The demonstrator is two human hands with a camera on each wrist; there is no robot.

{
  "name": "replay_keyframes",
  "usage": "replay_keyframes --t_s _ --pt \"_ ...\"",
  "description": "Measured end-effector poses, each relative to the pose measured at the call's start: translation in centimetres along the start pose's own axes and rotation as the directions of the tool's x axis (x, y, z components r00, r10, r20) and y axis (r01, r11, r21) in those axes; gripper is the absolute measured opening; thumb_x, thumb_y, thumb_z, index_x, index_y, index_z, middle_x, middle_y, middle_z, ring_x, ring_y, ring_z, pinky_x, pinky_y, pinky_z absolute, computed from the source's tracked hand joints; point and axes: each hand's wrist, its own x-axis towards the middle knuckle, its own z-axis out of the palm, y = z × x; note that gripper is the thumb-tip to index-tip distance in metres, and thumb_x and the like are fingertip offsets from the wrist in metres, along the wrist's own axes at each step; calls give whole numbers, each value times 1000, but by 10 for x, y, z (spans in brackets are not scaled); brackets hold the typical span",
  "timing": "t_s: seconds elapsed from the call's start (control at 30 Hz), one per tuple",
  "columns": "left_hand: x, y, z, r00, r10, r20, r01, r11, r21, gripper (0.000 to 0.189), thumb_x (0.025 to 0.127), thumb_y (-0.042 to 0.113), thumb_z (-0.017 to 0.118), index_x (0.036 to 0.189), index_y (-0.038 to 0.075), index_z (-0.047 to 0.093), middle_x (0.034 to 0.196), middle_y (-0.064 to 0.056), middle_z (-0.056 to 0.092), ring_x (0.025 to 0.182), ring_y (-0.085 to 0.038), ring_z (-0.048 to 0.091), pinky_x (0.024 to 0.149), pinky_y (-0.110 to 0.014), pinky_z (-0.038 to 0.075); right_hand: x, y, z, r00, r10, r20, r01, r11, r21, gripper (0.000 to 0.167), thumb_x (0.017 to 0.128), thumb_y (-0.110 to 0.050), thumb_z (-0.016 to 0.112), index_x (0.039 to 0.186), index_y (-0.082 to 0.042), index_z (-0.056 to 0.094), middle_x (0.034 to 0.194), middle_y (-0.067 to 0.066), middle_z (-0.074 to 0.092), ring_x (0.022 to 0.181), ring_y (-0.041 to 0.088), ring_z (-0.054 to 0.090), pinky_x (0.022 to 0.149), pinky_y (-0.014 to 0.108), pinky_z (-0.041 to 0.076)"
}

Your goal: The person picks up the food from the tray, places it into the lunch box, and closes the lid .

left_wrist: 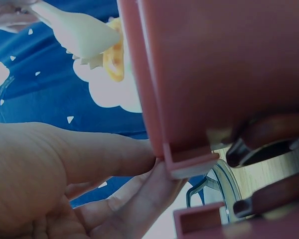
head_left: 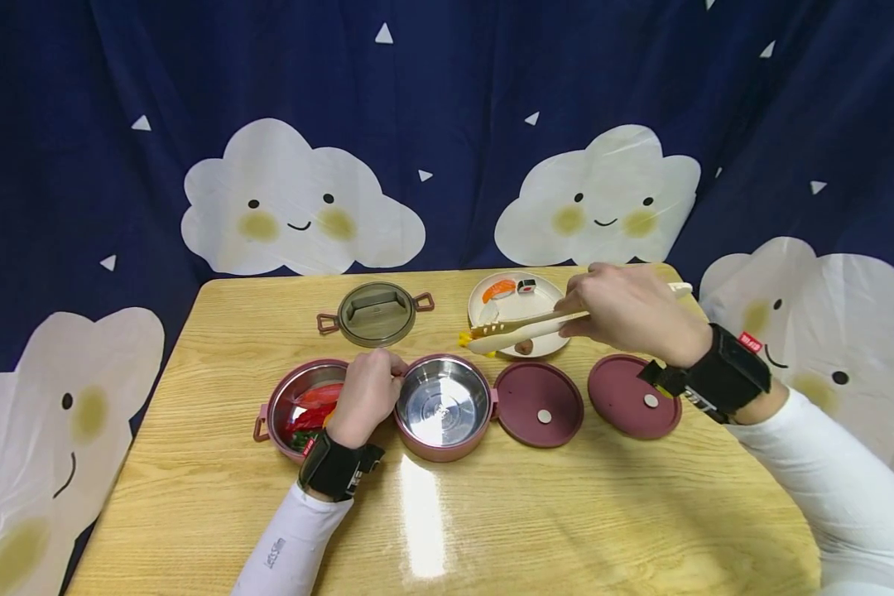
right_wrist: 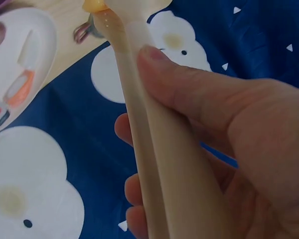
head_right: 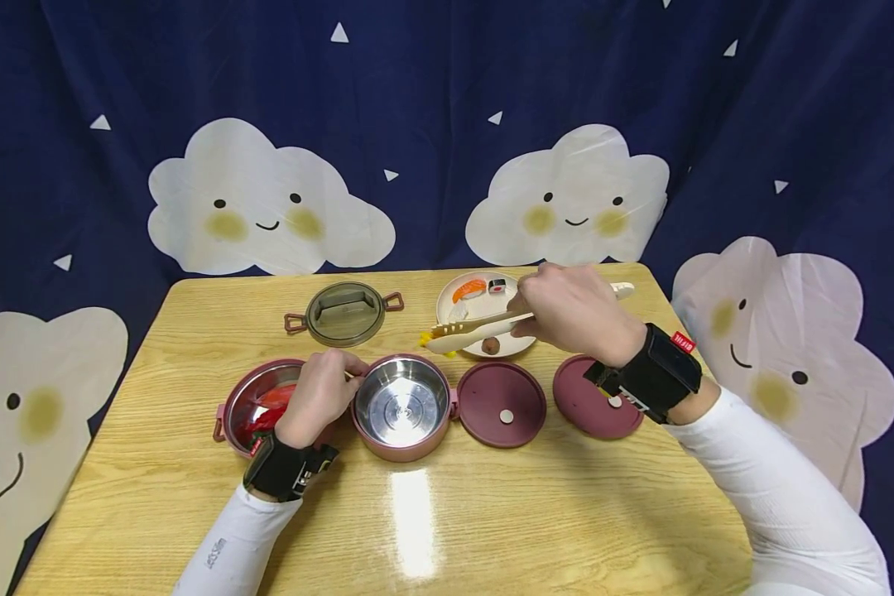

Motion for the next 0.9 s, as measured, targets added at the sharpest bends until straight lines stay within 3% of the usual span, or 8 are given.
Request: replay_keyframes --t_s 0.17,0.4,0.67,0.9 --pt "0 0 0 1000 0 0 0 1000 -1 13 87 -6 74 90 2 84 89 -12 82 93 -33 76 83 -48 59 1 -12 3 999 -45 -14 45 999 -15 20 74 -31 96 90 -29 84 82 -11 74 70 15 59 52 30 42" --pt "0 -1 0 1000 10 -1 -10 1000 10 12 86 -5 75 90 3 84 89 -11 82 92 -34 77 83 -48 59 5 -30 11 996 -80 33 80 997 -22 25 75 -35 95 98 -33 86 83 -12 73 71 14 57 48 27 41" --pt "-2 -2 0 1000 19 6 -19 1000 10 11 88 -5 75 91 2 84 89 -12 82 90 -34 76 82 -48 59 12 -41 27 986 -166 26 167 985 -31 20 73 -36 96 89 -34 84 79 -12 70 71 15 54 49 28 40" --pt "-1 -2 0 1000 26 4 -26 1000 12 11 88 -5 75 90 2 84 89 -12 82 90 -34 76 81 -48 59 19 -49 37 979 -197 50 199 979 -41 16 75 -38 94 86 -34 83 76 -14 67 71 16 54 51 30 42"
